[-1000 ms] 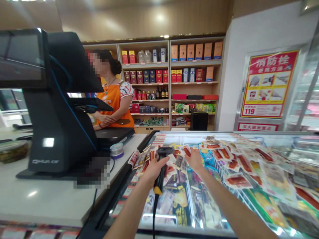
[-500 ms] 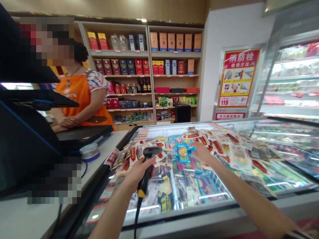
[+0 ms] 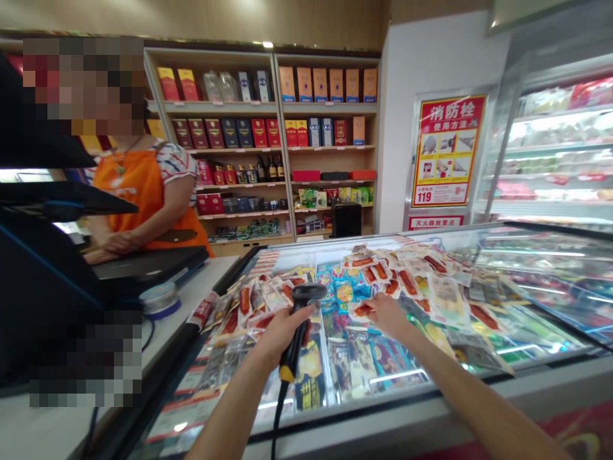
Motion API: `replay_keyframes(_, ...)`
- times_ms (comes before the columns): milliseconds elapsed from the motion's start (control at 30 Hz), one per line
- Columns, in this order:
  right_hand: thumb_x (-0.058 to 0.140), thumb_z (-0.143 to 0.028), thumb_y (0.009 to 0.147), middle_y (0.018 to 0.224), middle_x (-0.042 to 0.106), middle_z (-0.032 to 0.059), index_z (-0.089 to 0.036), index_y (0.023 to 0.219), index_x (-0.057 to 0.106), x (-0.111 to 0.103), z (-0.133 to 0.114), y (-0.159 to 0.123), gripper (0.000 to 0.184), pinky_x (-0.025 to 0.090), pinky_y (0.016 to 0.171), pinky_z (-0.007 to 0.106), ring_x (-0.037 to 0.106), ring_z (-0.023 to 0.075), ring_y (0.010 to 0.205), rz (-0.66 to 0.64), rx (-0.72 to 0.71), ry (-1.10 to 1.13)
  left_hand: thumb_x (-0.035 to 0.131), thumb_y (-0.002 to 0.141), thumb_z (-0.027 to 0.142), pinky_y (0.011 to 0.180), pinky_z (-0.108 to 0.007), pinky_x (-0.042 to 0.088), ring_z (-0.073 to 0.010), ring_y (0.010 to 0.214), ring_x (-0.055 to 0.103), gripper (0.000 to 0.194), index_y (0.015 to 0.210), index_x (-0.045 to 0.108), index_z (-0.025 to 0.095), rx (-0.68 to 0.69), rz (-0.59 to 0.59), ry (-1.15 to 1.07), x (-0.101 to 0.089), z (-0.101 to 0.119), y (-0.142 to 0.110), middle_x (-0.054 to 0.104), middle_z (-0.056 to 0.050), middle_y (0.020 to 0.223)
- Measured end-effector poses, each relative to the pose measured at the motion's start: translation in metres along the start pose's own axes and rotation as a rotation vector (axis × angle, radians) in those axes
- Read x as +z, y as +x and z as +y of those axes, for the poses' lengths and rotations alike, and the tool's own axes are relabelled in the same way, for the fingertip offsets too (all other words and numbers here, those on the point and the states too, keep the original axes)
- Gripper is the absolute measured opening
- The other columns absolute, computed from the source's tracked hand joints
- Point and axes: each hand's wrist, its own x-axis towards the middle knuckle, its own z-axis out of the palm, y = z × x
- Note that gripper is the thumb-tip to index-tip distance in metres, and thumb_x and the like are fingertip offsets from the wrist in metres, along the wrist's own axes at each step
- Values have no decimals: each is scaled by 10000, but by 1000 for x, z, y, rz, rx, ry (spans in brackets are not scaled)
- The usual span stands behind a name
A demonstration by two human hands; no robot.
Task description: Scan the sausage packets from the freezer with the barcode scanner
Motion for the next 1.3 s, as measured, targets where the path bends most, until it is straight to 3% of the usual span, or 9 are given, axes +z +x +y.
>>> replay_keyframes(100, 411, -98, 696, 1018, 525, 93, -183, 958, 588, 6, -20, 16, 328, 307, 851, 323, 448, 191, 970, 155, -52, 200, 521, 653, 446, 394, -205, 338, -76, 379, 444, 308, 628, 427, 154, 29, 18, -34, 10, 0, 4, 492, 23, 480)
replay_keyframes(200, 430, -239, 736, 1043, 511, 104, -173, 1023, 542, -2, -39, 17, 314, 362, 807, 353, 453, 216, 975, 302, 28, 599, 460, 658, 523, 411, -221, 357, -83, 385, 442, 363, 657, 432, 161, 42, 108, -36, 33, 1, 18, 480, 29, 487)
replay_keyframes(333, 411, -468, 735, 827, 596, 44, -200, 1043, 493, -22, -60, 5, 417, 446, 573, 296, 564, 173, 702, 11, 101, 1380, 236, 767, 497, 565, -256, 415, -134, 585, 541, 460, 746, 526, 141, 226, 163, 253, 74, 3, 47, 585, -50, 662)
replay_keyframes(467, 499, -464, 678, 634, 601, 15, -168, 881, 513, -33, -48, 3, 360, 432, 449, 238, 557, 133, 527, -2, 461, 1730, 337, 764, 389, 733, -275, 388, -172, 811, 545, 348, 899, 566, 163, 321, 174, 472, 93, -4, 63, 606, -73, 892)
replay_keyframes(533, 501, -435, 682, 598, 595, 5, -173, 799, 501, -40, -30, 4, 288, 421, 407, 224, 538, 114, 466, 0, 581, 1766, 407, 728, 404, 783, -314, 361, -217, 910, 512, 382, 987, 538, 156, 286, 236, 626, 91, -14, 66, 574, -106, 982)
replay_keyframes(700, 521, -418, 671, 551, 569, -7, -163, 694, 493, -56, 15, -5, 257, 404, 354, 215, 502, 95, 403, -51, 542, 1699, 431, 666, 541, 732, -351, 372, -290, 921, 504, 541, 991, 514, 117, 128, 294, 1143, 87, -43, 82, 569, -162, 953)
replay_keyframes(800, 527, -418, 666, 525, 554, -5, -152, 662, 493, -58, 25, -11, 268, 384, 334, 199, 496, 90, 386, -101, 608, 1559, 405, 698, 513, 667, -303, 385, -253, 844, 554, 500, 1062, 474, 177, 162, 215, 1118, 82, -48, 99, 606, -116, 919)
replay_keyframes(933, 507, -422, 679, 486, 533, -7, -145, 609, 479, -54, 24, -14, 287, 358, 329, 176, 483, 78, 361, -164, 601, 1400, 422, 725, 294, 633, -247, 376, -204, 813, 572, 359, 1067, 482, 201, 239, 157, 1062, 64, -45, 117, 626, -74, 914)
replay_keyframes(1300, 524, -465, 656, 565, 550, -13, -163, 690, 500, -50, 21, -22, 305, 379, 331, 191, 492, 81, 387, -204, 635, 1588, 408, 697, 117, 702, -226, 372, -169, 836, 565, 311, 969, 549, 170, 297, 220, 996, 49, -42, 117, 630, -81, 897)
